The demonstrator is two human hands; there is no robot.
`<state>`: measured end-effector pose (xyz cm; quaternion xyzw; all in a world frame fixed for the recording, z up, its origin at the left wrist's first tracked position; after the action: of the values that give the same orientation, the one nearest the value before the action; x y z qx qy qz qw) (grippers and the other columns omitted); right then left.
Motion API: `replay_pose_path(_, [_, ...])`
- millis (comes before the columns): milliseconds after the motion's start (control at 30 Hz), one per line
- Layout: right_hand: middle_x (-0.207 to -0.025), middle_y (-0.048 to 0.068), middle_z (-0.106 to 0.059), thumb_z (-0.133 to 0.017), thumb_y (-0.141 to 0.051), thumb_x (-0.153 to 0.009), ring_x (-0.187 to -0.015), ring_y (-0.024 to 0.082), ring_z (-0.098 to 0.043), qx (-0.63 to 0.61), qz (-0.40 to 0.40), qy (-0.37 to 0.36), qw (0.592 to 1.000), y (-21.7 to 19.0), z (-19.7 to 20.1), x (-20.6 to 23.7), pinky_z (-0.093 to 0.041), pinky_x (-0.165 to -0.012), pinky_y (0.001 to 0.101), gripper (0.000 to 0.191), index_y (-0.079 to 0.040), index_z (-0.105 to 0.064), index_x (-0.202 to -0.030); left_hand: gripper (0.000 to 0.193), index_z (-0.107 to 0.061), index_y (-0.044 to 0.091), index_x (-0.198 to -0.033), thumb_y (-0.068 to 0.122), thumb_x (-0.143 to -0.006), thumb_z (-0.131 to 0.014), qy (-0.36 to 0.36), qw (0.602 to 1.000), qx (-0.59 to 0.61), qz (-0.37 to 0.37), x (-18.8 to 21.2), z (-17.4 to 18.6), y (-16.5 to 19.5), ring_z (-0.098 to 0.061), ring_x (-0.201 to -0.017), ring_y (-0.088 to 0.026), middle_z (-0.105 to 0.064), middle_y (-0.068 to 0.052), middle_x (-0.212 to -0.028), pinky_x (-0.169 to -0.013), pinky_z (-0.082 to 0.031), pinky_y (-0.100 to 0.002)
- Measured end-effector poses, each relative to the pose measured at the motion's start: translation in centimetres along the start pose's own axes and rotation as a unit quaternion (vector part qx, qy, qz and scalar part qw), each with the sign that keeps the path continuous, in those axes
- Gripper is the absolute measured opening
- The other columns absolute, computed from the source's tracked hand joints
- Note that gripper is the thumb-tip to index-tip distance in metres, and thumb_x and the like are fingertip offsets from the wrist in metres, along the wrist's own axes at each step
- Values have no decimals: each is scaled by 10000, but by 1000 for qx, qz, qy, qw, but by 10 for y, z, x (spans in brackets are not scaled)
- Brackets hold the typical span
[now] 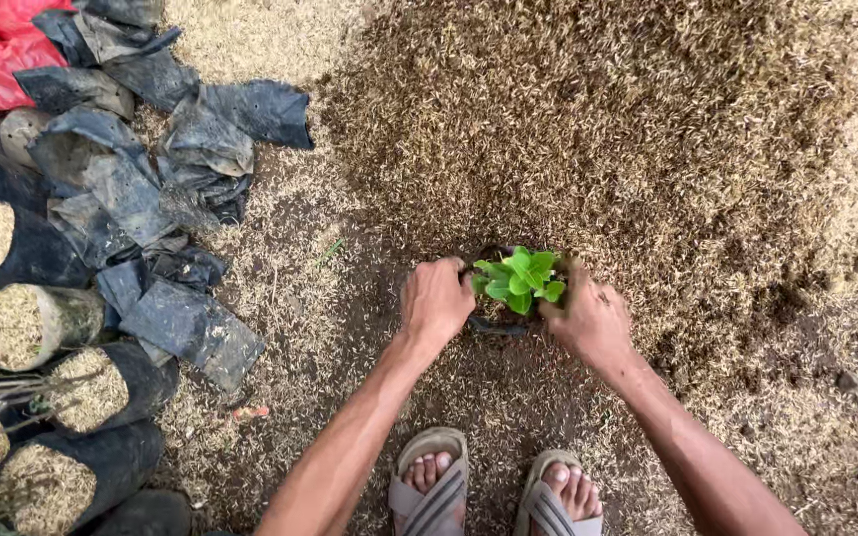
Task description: The person fills black polybags with soil from a large pile, places small seedlings into the bags, and adds more soil around the roots. The person then places the potted seedlings among other potted plants on the ground.
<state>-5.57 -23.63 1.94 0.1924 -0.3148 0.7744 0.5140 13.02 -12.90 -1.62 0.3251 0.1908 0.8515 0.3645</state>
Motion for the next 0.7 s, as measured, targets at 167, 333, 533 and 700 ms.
replay_pose_path(167, [-967,157,-739,-624,-17,-842,-427,123,-593,-162,67,76,982,12,21,-1,-529,-345,264,471,-4,-612,-1313,351,-676,-17,-1234,4,-885,-648,10,999,-36,-32,3,-1,1,-521,-403,-119,-688,-127,-638,-327,-456,-269])
replay_pose_path(333, [-861,176,-778,-641,-165,-970,-446,136,-531,-92,20,55,994,11,23,-12,-453,-392,289,375,-72,-611,-1333,393,-667,-35,-1246,-25,-854,-643,26,997,-60,-47,5,-1,3,-542,-419,-104,-687,-111,-687,-329,-468,-250])
replay_pose_path(533, [-937,141,-770,-599,-67,-901,-419,83,-542,-138,47,47,988,-1,31,-11,-475,-333,252,366,-55,-672,-1260,456,-596,7,-1341,71,-893,-655,8,1000,-17,-18,12,6,8,-537,-397,-132,-674,-106,-664,-309,-452,-281])
replay_pose_path(700, [-917,204,-764,-531,-107,-1026,-471,216,-474,-57,3,3,998,34,31,7,-413,-380,355,352,-156,-654,-1352,435,-639,27,-1311,78,-881,-669,74,995,-12,-72,21,13,4,-517,-407,-120,-715,-117,-742,-312,-434,-290])
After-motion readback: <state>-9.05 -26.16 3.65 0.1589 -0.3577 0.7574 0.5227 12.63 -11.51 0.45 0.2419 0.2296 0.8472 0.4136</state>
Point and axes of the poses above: each hand's wrist, its own x-axis away from the middle knuckle, its own z-axis out of the back of the hand, y = z × x, the point moved 4 cm from there along -x, towards the middle knuckle
